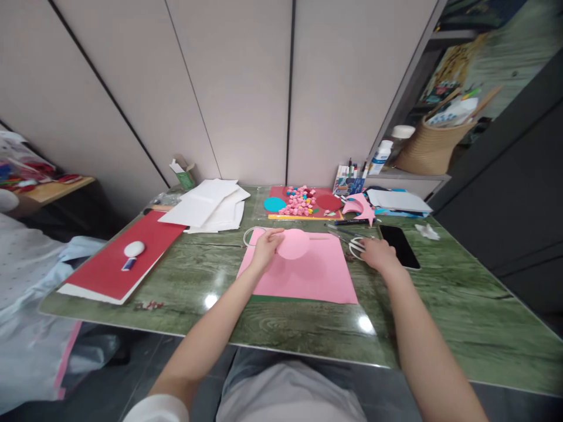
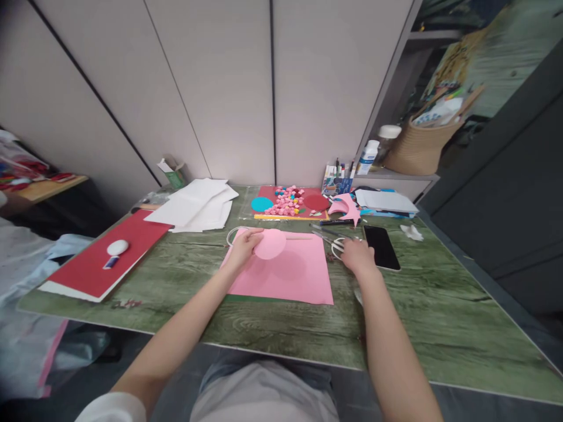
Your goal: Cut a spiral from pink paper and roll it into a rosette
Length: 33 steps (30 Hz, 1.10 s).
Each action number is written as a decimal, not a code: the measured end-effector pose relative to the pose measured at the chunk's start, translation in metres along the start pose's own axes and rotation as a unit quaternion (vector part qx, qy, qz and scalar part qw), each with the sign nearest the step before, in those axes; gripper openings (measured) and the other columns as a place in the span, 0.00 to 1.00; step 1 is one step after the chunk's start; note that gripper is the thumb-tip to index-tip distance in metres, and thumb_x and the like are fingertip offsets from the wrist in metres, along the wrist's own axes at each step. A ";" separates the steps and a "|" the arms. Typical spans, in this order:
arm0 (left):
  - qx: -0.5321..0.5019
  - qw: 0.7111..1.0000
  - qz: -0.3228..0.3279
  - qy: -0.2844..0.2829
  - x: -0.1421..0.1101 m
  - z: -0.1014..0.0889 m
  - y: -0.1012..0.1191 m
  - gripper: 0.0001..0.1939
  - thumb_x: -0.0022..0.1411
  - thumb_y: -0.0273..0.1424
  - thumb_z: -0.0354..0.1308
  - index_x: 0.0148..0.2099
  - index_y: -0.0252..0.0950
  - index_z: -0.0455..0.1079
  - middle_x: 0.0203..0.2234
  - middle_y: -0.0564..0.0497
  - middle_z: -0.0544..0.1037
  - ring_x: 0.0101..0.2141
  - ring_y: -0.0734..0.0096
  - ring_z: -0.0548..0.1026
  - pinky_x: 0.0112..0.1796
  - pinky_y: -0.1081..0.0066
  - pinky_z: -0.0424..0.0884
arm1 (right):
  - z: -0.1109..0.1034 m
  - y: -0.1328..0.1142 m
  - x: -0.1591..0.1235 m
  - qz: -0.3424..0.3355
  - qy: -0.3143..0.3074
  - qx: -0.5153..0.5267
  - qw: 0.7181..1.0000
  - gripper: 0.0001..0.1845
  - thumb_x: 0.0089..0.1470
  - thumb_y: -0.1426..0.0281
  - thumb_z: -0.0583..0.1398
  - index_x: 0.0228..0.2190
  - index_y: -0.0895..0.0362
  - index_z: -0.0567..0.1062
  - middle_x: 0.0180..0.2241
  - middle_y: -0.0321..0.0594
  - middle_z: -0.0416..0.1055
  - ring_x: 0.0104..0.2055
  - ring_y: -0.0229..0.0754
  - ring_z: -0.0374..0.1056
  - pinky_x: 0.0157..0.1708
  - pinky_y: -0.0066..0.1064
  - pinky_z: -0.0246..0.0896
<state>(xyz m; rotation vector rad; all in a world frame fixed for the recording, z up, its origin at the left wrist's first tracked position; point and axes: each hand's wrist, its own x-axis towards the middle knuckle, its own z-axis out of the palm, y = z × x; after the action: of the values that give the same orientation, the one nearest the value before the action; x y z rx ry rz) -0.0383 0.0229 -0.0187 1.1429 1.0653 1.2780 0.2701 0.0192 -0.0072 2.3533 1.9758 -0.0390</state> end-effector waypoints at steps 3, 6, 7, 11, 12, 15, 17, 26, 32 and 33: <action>0.037 0.999 0.018 0.005 0.000 -0.002 -0.002 0.18 0.49 0.37 0.57 0.42 0.35 0.67 0.17 0.58 0.62 0.17 0.83 0.57 0.18 0.80 0.52 | 0.003 0.003 0.006 0.010 -0.023 -0.007 1.000 0.16 0.44 0.68 0.56 0.37 0.60 0.73 0.40 0.54 0.69 0.44 0.54 0.63 0.37 0.40 0.57; 0.092 0.993 0.069 0.013 0.001 -0.005 -0.002 0.12 0.52 0.33 0.54 0.40 0.35 0.68 0.22 0.53 0.68 0.19 0.82 0.60 0.19 0.80 0.54 | -0.001 0.001 0.007 -0.010 -0.034 0.015 0.999 0.16 0.42 0.64 0.57 0.29 0.64 0.74 0.34 0.57 0.71 0.38 0.53 0.67 0.33 0.35 0.57; 0.113 0.990 0.088 0.013 0.001 -0.005 -0.001 0.11 0.53 0.31 0.52 0.39 0.35 0.69 0.26 0.51 0.70 0.21 0.81 0.62 0.20 0.79 0.55 | -0.004 0.001 0.006 -0.016 -0.032 0.029 0.999 0.17 0.41 0.62 0.57 0.27 0.64 0.74 0.32 0.57 0.71 0.36 0.52 0.68 0.31 0.33 0.56; 0.170 0.978 0.120 0.007 0.000 -0.004 -0.001 0.13 0.52 0.26 0.50 0.39 0.36 0.71 0.34 0.48 0.73 0.26 0.77 0.65 0.26 0.76 0.61 | -0.018 -0.004 0.000 -0.045 0.001 0.116 0.992 0.14 0.39 0.62 0.57 0.26 0.59 0.73 0.28 0.47 0.72 0.30 0.46 0.68 0.26 0.29 0.53; 0.178 0.977 0.119 0.010 0.000 -0.004 -0.001 0.13 0.52 0.25 0.51 0.39 0.36 0.72 0.34 0.48 0.73 0.26 0.77 0.65 0.27 0.76 0.61 | -0.020 -0.007 -0.002 -0.049 0.014 0.145 0.988 0.13 0.39 0.63 0.57 0.26 0.59 0.72 0.28 0.45 0.72 0.29 0.43 0.67 0.26 0.28 0.52; 0.198 0.973 0.119 0.023 -0.001 -0.003 -0.001 0.16 0.49 0.25 0.54 0.42 0.37 0.71 0.35 0.49 0.73 0.25 0.78 0.63 0.29 0.75 0.61 | -0.022 -0.018 -0.006 -0.043 0.043 0.238 0.969 0.11 0.40 0.65 0.56 0.27 0.59 0.69 0.27 0.41 0.71 0.27 0.39 0.65 0.26 0.26 0.52; 0.204 0.971 0.125 0.026 -0.002 -0.003 0.000 0.19 0.47 0.25 0.57 0.44 0.38 0.70 0.37 0.49 0.73 0.25 0.78 0.62 0.30 0.74 0.61 | -0.020 -0.027 -0.007 -0.049 0.047 0.329 0.942 0.10 0.41 0.67 0.55 0.29 0.58 0.68 0.25 0.38 0.70 0.25 0.37 0.63 0.26 0.26 0.52; 0.165 0.970 0.176 -0.026 -0.018 0.010 0.016 0.21 0.50 0.27 0.57 0.48 0.40 0.67 0.43 0.47 0.68 0.36 0.72 0.66 0.32 0.74 0.63 | -0.018 -0.076 -0.032 -0.147 -0.065 0.669 0.726 0.20 0.43 0.57 0.57 0.33 0.60 0.69 0.21 0.32 0.61 0.19 0.30 0.52 0.18 0.23 0.44; 0.136 0.967 0.193 -0.097 -0.027 0.018 0.022 0.21 0.50 0.29 0.57 0.49 0.42 0.66 0.44 0.47 0.67 0.39 0.70 0.66 0.34 0.73 0.64 | -0.026 -0.087 -0.047 -0.133 -0.024 0.645 0.752 0.17 0.41 0.59 0.61 0.30 0.59 0.68 0.21 0.32 0.61 0.22 0.32 0.56 0.21 0.24 0.50; 0.133 0.967 0.192 -0.104 -0.027 0.018 0.022 0.22 0.50 0.29 0.57 0.50 0.43 0.66 0.44 0.47 0.67 0.39 0.70 0.67 0.34 0.73 0.64 | -0.026 -0.086 -0.046 -0.141 -0.011 0.645 0.751 0.16 0.40 0.60 0.61 0.29 0.59 0.67 0.22 0.33 0.61 0.23 0.32 0.57 0.22 0.25 0.51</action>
<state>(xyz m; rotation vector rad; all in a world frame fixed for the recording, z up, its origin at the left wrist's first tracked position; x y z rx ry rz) -0.0242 -0.0057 0.0044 1.7122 0.9021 1.2966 0.1765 -0.0099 0.0183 2.3444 2.6924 -2.0248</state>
